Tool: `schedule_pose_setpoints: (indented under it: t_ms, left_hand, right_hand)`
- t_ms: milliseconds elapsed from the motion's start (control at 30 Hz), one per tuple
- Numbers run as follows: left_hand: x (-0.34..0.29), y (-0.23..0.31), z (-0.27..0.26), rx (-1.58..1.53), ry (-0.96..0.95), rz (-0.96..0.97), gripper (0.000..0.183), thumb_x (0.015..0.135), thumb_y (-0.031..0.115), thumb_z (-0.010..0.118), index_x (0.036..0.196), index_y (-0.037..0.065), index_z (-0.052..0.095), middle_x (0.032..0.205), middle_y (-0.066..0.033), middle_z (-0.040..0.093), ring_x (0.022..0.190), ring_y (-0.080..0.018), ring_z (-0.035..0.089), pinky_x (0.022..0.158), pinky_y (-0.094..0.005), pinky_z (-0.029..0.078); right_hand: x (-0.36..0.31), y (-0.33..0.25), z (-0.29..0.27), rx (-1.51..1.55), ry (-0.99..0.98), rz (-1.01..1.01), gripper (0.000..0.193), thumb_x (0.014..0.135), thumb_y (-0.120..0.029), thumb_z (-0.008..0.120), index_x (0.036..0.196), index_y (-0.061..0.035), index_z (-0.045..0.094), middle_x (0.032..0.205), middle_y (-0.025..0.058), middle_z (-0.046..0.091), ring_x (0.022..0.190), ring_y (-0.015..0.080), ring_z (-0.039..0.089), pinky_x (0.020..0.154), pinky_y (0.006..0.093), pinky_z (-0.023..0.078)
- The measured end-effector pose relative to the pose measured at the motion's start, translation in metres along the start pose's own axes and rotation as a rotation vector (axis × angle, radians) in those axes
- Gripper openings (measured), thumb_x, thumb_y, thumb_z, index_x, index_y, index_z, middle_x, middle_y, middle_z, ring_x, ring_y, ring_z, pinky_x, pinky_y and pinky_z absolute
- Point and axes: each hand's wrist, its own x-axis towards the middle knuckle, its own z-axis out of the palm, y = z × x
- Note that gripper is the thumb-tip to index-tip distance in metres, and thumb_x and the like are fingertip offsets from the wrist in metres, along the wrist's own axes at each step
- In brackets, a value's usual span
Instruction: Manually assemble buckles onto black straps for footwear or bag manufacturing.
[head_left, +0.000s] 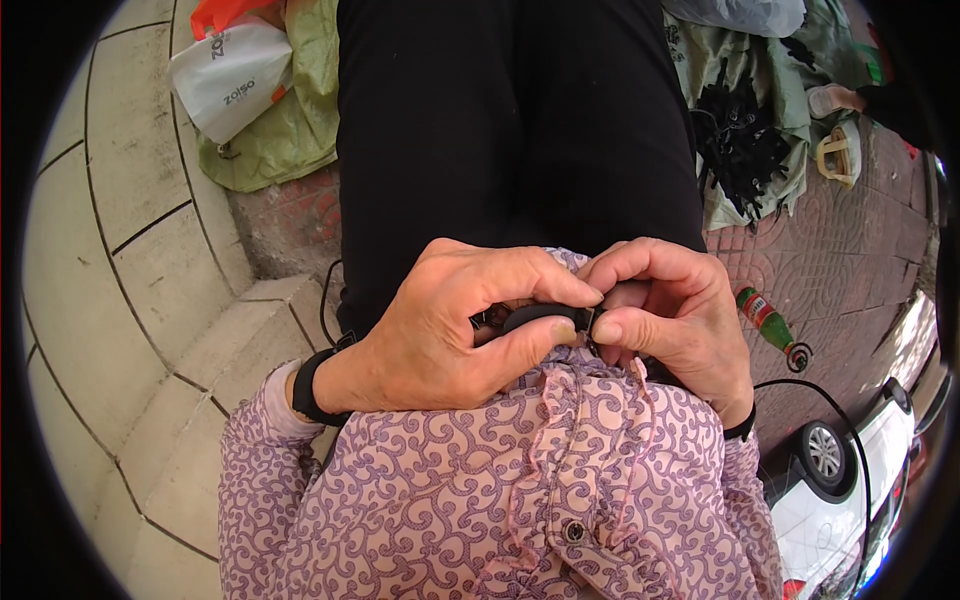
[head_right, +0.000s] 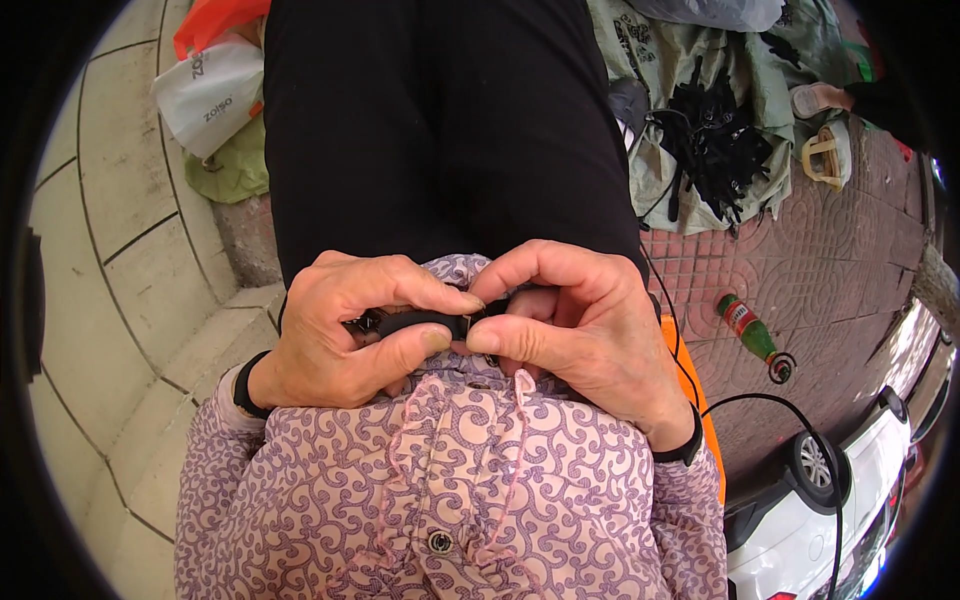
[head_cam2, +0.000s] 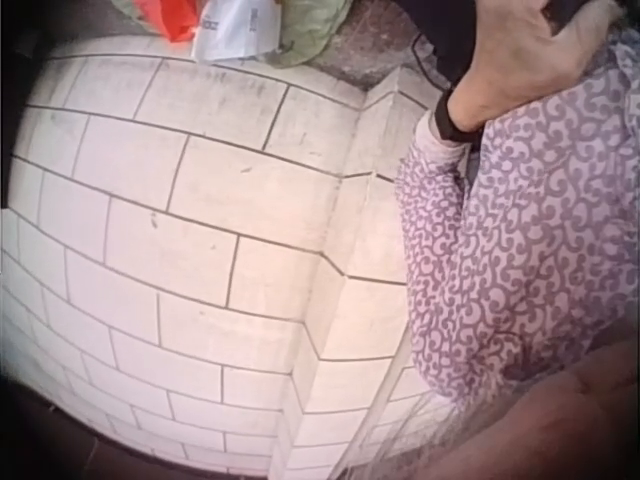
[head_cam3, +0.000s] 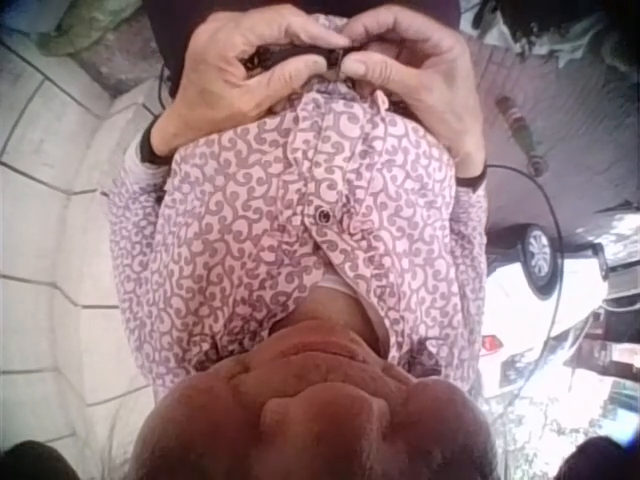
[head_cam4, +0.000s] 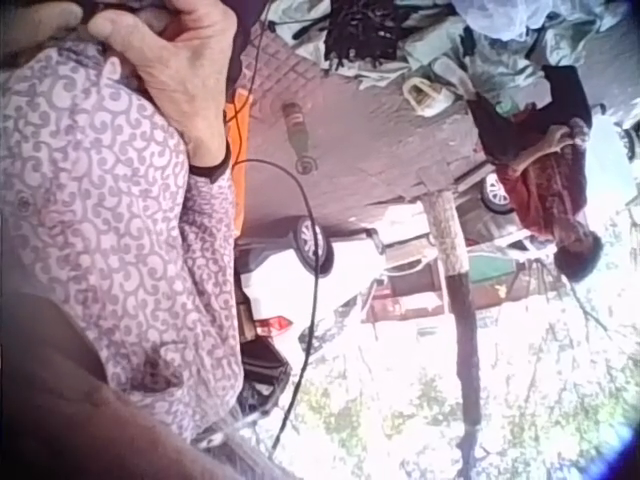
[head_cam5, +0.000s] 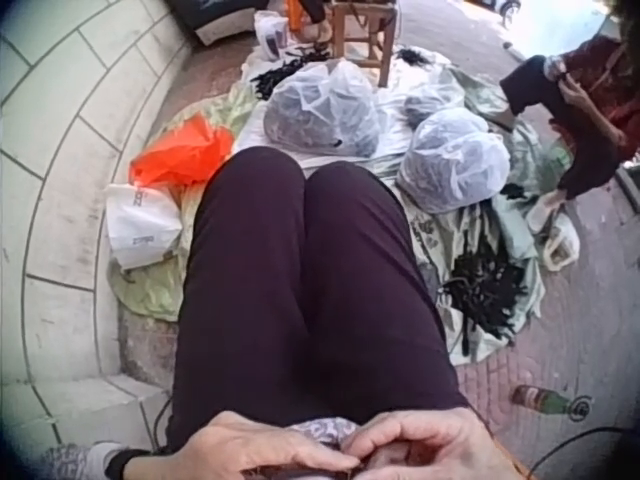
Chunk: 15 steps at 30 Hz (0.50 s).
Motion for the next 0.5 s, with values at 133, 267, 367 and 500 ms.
schedule_pose_setpoints:
  t_ms: [133,267,367,500]
  left_hand:
    - [-0.001,-0.001,0.001,-0.049,-0.014,0.044,0.023,0.083,-0.002,0.066,0.105,-0.006,0.066,0.091,-0.0145,0.073,0.07,-0.0144,0.071,0.067,-0.024,0.056]
    - [0.0,-0.002,0.007,-0.049,0.0,0.089,0.025,0.083,-0.003,0.063,0.107,-0.007,0.064,0.093,-0.0152,0.073,0.08,-0.0187,0.073,0.075,-0.0264,0.056]
    - [0.001,-0.001,0.008,-0.064,0.015,0.114,0.027,0.082,-0.005,0.06,0.109,-0.007,0.062,0.096,-0.0158,0.072,0.09,-0.0215,0.072,0.082,-0.0292,0.056]
    - [0.002,0.005,-0.001,-0.11,-0.095,-0.093,0.031,0.082,-0.001,0.057,0.112,-0.004,0.062,0.104,-0.0132,0.072,0.085,-0.0236,0.073,0.079,-0.022,0.055]
  right_hand:
    - [0.001,-0.001,0.001,-0.001,-0.04,-0.026,0.019,0.083,0.001,0.074,0.1,0.0038,0.065,0.079,0.0057,0.069,0.061,0.0024,0.059,0.051,0.0137,0.043]
    - [0.002,-0.001,0.01,0.064,0.035,-0.01,0.016,0.08,0.001,0.077,0.092,0.0011,0.066,0.072,0.0016,0.066,0.06,0.0002,0.057,0.051,0.0131,0.041]
    - [0.005,0.007,0.004,-0.029,-0.027,-0.062,0.017,0.077,0.001,0.08,0.087,-0.0013,0.066,0.07,-0.0008,0.065,0.059,-0.0013,0.056,0.051,0.0126,0.039]
    - [0.004,0.004,0.007,0.061,-0.003,0.011,0.019,0.076,0.0,0.082,0.085,-0.0028,0.066,0.07,-0.0012,0.065,0.058,-0.0013,0.055,0.049,0.0138,0.038]
